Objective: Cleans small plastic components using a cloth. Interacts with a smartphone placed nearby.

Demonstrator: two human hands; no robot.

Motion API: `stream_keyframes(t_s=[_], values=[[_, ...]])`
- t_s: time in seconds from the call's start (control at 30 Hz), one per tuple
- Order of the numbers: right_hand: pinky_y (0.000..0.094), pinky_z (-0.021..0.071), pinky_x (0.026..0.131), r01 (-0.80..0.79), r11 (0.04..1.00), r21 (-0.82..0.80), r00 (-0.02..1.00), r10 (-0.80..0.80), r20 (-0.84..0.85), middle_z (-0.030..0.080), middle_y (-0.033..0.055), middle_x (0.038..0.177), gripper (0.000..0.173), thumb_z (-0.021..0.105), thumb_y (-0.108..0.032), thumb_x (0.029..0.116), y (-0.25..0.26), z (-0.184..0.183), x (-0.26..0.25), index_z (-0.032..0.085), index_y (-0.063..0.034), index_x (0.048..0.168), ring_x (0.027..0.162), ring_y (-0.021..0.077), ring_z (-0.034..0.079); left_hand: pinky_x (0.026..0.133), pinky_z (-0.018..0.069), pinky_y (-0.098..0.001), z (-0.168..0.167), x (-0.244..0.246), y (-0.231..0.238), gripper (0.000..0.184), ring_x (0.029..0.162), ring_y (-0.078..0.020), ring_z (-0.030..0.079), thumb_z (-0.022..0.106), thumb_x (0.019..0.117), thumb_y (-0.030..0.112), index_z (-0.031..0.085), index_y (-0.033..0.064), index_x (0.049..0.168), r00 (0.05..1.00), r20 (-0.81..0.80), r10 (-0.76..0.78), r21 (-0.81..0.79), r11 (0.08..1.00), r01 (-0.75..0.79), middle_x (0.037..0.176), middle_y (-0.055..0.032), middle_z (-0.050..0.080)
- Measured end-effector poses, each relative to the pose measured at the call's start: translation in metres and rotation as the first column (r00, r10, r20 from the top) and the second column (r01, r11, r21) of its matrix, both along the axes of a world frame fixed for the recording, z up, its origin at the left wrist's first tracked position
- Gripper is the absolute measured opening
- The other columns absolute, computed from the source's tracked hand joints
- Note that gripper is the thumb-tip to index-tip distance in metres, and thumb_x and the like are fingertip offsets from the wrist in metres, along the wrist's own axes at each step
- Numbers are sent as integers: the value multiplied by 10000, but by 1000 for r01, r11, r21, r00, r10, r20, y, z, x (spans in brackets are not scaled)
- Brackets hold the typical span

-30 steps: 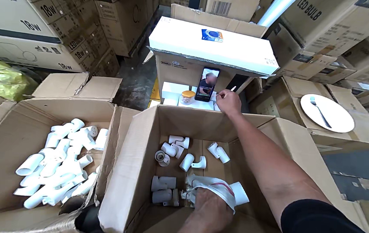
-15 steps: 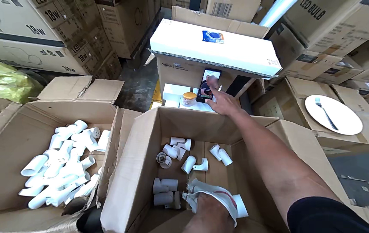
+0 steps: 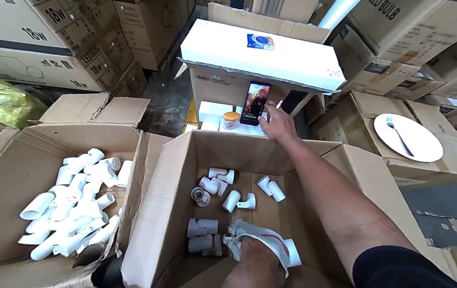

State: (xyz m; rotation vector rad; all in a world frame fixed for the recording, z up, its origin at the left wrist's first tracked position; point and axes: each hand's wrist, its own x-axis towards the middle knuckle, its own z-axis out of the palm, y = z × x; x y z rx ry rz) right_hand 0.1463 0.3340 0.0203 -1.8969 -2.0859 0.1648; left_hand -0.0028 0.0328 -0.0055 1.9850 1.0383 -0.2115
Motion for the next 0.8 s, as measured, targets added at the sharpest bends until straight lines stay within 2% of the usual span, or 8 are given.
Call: stream_keyframes(t_s=[0.17,0.33,0.43,0.5,0.53,0.6,0.67,0.8], values=[[574,519,987,-1,1000,8,1000,1,0,523,113,1528,488,576,-348,997,0,1,0,605,-71,1397,1250,334,627,958,464,-667,-1,0,-1,375,1167,-390,654,565,987,386,723,82,1139,1000,18,-2,23,1000,1,1184,-176,722],[571,502,1024,-148,987,-56,987,151,53,276,79,1688,586,613,-335,972,8,-1,0,513,-83,1491,1351,342,551,968,453,-674,1,0,0,398,1191,-402,636,559,995,405,723,78,1150,999,-28,-17,-36,999,16,1207,-189,710],[573,491,1046,-209,975,-71,974,214,73,220,63,1709,588,612,-352,971,14,-5,2,512,-88,1487,1388,331,518,998,438,-692,1,0,1,386,1218,-410,622,583,992,395,726,86,1173,1000,-19,-7,-74,997,6,1236,-192,702],[576,477,1060,-202,967,-155,973,216,80,291,63,1685,550,574,-384,1005,15,-4,2,532,-104,1477,1389,319,522,992,445,-686,0,-1,1,380,1208,-398,632,576,996,395,726,95,1174,1000,-3,-8,-59,998,8,1230,-182,708],[588,469,1065,-201,961,-189,972,220,82,397,82,1631,514,552,-394,1023,15,-2,2,569,-108,1450,1369,321,543,983,450,-687,-1,-1,0,379,1200,-397,638,576,995,396,727,95,1170,1000,6,-9,-47,999,9,1220,-179,712],[624,490,988,-182,962,-202,976,202,82,674,159,1311,452,551,-428,1026,13,0,1,668,-109,1324,1198,361,650,974,456,-682,-3,-1,0,376,1196,-395,640,568,999,393,726,95,1165,1000,5,-15,-33,999,15,1215,-174,714],[631,506,934,-140,975,-172,985,154,72,726,183,1132,451,574,-455,1005,8,3,0,700,-100,1253,1094,378,684,977,453,-682,-2,0,0,382,1207,-400,632,565,999,392,720,91,1176,1000,-4,-24,-31,999,24,1229,-180,707],[612,518,883,-22,993,-113,998,28,54,720,185,1056,433,571,-432,1012,-1,6,0,700,-76,1222,1010,377,688,967,453,-683,-1,1,1,395,1199,-396,634,560,992,407,719,87,1160,999,-32,-40,-44,998,39,1219,-181,707]])
